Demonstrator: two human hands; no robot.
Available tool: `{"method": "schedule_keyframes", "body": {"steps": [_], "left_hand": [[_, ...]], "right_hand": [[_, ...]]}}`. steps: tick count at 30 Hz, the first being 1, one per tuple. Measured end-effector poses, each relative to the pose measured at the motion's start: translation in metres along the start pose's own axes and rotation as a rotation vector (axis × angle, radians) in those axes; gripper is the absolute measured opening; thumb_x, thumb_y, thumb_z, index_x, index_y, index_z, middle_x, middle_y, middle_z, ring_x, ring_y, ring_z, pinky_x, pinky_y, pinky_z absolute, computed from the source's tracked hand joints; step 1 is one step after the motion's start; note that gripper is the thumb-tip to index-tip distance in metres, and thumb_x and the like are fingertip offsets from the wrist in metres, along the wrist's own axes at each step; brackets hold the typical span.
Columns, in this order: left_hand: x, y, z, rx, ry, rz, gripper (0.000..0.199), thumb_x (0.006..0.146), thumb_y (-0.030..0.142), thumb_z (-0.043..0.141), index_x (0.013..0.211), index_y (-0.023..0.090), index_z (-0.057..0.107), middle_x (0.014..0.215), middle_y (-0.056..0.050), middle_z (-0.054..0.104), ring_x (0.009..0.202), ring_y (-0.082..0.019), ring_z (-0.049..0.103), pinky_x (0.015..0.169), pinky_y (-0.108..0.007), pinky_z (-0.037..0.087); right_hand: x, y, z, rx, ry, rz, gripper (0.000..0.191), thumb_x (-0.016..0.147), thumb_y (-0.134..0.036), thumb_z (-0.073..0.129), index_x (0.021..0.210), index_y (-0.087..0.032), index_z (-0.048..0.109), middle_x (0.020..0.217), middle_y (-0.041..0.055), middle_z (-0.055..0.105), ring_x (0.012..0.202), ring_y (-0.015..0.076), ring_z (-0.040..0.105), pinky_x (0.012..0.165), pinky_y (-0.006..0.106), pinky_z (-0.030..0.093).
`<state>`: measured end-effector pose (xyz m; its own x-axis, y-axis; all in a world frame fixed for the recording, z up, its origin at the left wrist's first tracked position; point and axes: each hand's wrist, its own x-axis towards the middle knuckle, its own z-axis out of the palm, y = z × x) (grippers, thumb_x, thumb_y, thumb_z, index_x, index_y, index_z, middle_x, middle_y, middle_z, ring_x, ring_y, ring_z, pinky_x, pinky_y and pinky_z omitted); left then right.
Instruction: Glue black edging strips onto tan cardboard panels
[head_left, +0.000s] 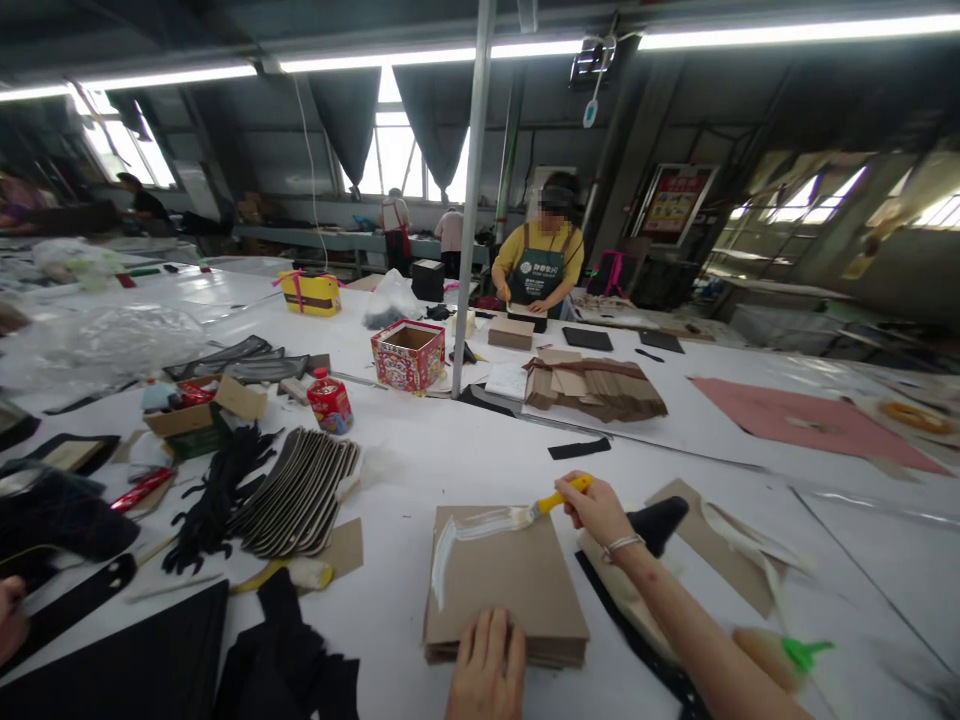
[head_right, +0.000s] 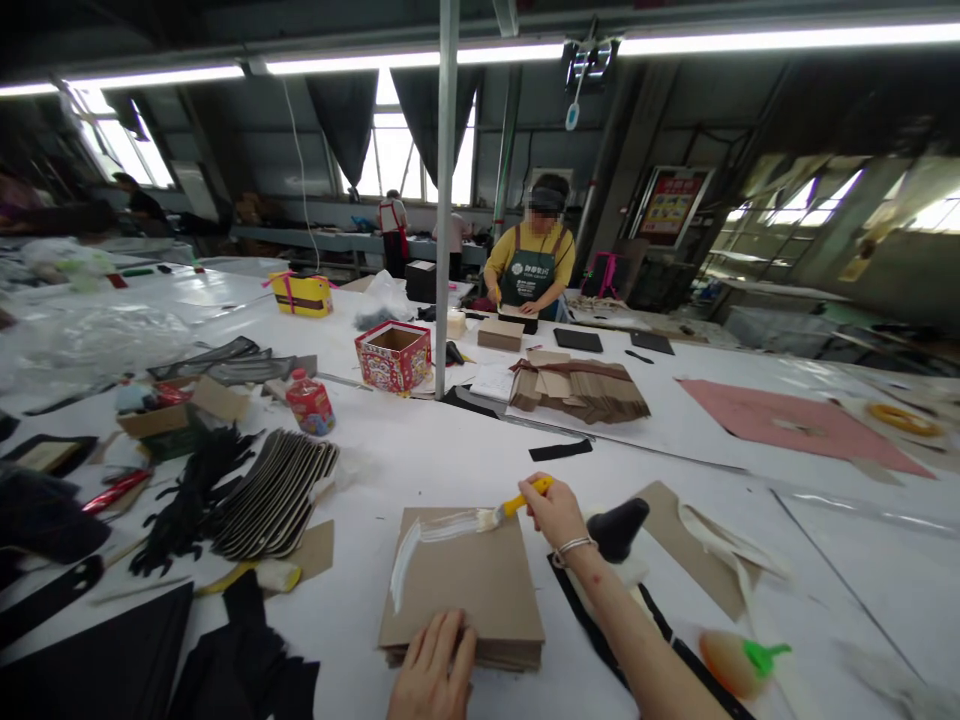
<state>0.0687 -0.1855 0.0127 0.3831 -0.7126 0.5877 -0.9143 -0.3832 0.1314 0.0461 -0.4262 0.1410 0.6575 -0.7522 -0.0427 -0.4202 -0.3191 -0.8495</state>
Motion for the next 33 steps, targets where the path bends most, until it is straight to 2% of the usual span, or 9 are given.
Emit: {"method": "schedule_keyframes", "body": {"steps": [5, 10, 12, 15, 17, 20, 25, 29, 33], "left_hand": [[0.027, -0.003, -0.027, -0.081, -0.240, -0.019, 0.032, 0.076, 0.010, 0.054, 0.104, 0.024, 0.058, 0.108, -0.003, 0.065, 0.097, -0.022, 0.059, 0.083, -0.036, 0.050], [0.053, -0.009, -0.047, -0.137, -0.477, -0.046, 0.027, 0.079, 0.005, 0.047, 0.097, 0.024, 0.058, 0.113, -0.002, 0.060, 0.106, -0.024, 0.053, 0.087, -0.039, 0.048], [0.060, -0.010, -0.051, -0.143, -0.535, -0.053, 0.027, 0.080, 0.004, 0.046, 0.097, 0.022, 0.057, 0.110, -0.003, 0.060, 0.104, -0.022, 0.053, 0.087, -0.038, 0.047], [0.069, -0.009, -0.055, -0.141, -0.615, -0.034, 0.025, 0.079, 0.007, 0.050, 0.099, 0.020, 0.056, 0.105, -0.003, 0.059, 0.099, -0.022, 0.054, 0.086, -0.037, 0.047], [0.073, -0.009, -0.059, -0.124, -0.656, 0.000, 0.022, 0.077, 0.008, 0.054, 0.096, 0.019, 0.056, 0.103, -0.004, 0.059, 0.098, -0.022, 0.054, 0.085, -0.038, 0.047], [0.078, -0.011, -0.064, -0.108, -0.681, 0.055, 0.019, 0.075, 0.011, 0.058, 0.092, 0.017, 0.057, 0.102, -0.004, 0.060, 0.097, -0.023, 0.055, 0.082, -0.038, 0.049], [0.084, -0.016, -0.071, -0.105, -0.697, 0.187, 0.010, 0.077, 0.015, 0.056, 0.086, 0.017, 0.057, 0.093, -0.005, 0.063, 0.089, -0.023, 0.058, 0.073, -0.035, 0.051], [0.088, -0.013, -0.080, -0.096, -0.650, 0.270, 0.014, 0.076, 0.007, 0.049, 0.080, 0.018, 0.058, 0.084, -0.004, 0.064, 0.077, -0.021, 0.060, 0.062, -0.031, 0.051], [0.101, -0.019, -0.103, -0.090, -0.478, 0.219, 0.020, 0.081, 0.007, 0.039, 0.082, 0.018, 0.056, 0.084, -0.005, 0.062, 0.079, -0.021, 0.059, 0.066, -0.032, 0.049]], "right_hand": [[-0.028, -0.010, -0.039, -0.148, -0.022, -0.191, 0.024, 0.081, -0.041, 0.049, 0.075, -0.020, 0.058, 0.062, -0.0014, 0.056, 0.057, 0.0147, 0.051, 0.060, 0.029, 0.040], [-0.089, -0.024, -0.033, -0.559, -0.394, -0.588, 0.019, 0.087, -0.025, 0.043, 0.075, -0.020, 0.056, 0.078, 0.0029, 0.060, 0.077, 0.0184, 0.051, 0.072, 0.032, 0.037], [-0.111, -0.024, -0.034, -0.657, -0.469, -0.618, 0.018, 0.087, -0.021, 0.042, 0.073, -0.019, 0.054, 0.078, 0.0031, 0.060, 0.076, 0.0183, 0.051, 0.071, 0.032, 0.037], [-0.135, -0.026, -0.048, -0.565, -0.496, -0.556, 0.017, 0.087, -0.023, 0.044, 0.076, -0.020, 0.056, 0.078, 0.0024, 0.060, 0.077, 0.0176, 0.053, 0.072, 0.030, 0.039], [-0.146, -0.028, -0.065, -0.414, -0.431, -0.448, 0.020, 0.089, -0.029, 0.043, 0.081, -0.021, 0.060, 0.078, 0.0018, 0.061, 0.077, 0.0165, 0.055, 0.071, 0.028, 0.041], [-0.165, -0.021, -0.091, -0.220, -0.168, -0.255, 0.025, 0.089, -0.039, 0.044, 0.089, -0.022, 0.063, 0.081, 0.0010, 0.064, 0.074, 0.0158, 0.057, 0.070, 0.026, 0.043], [-0.206, 0.021, -0.116, 0.069, 0.236, -0.003, 0.034, 0.081, -0.051, 0.052, 0.093, -0.021, 0.064, 0.065, 0.0002, 0.061, 0.063, 0.0176, 0.058, 0.060, 0.026, 0.047], [-0.241, 0.051, -0.123, 0.138, 0.358, 0.115, 0.041, 0.079, -0.054, 0.053, 0.098, -0.019, 0.062, 0.062, 0.0005, 0.062, 0.070, 0.0199, 0.061, 0.067, 0.026, 0.049], [-0.266, 0.051, -0.126, -0.026, 0.403, 0.137, 0.042, 0.076, -0.059, 0.052, 0.091, -0.021, 0.063, 0.074, 0.0016, 0.064, 0.070, 0.0185, 0.061, 0.065, 0.025, 0.049]]}}
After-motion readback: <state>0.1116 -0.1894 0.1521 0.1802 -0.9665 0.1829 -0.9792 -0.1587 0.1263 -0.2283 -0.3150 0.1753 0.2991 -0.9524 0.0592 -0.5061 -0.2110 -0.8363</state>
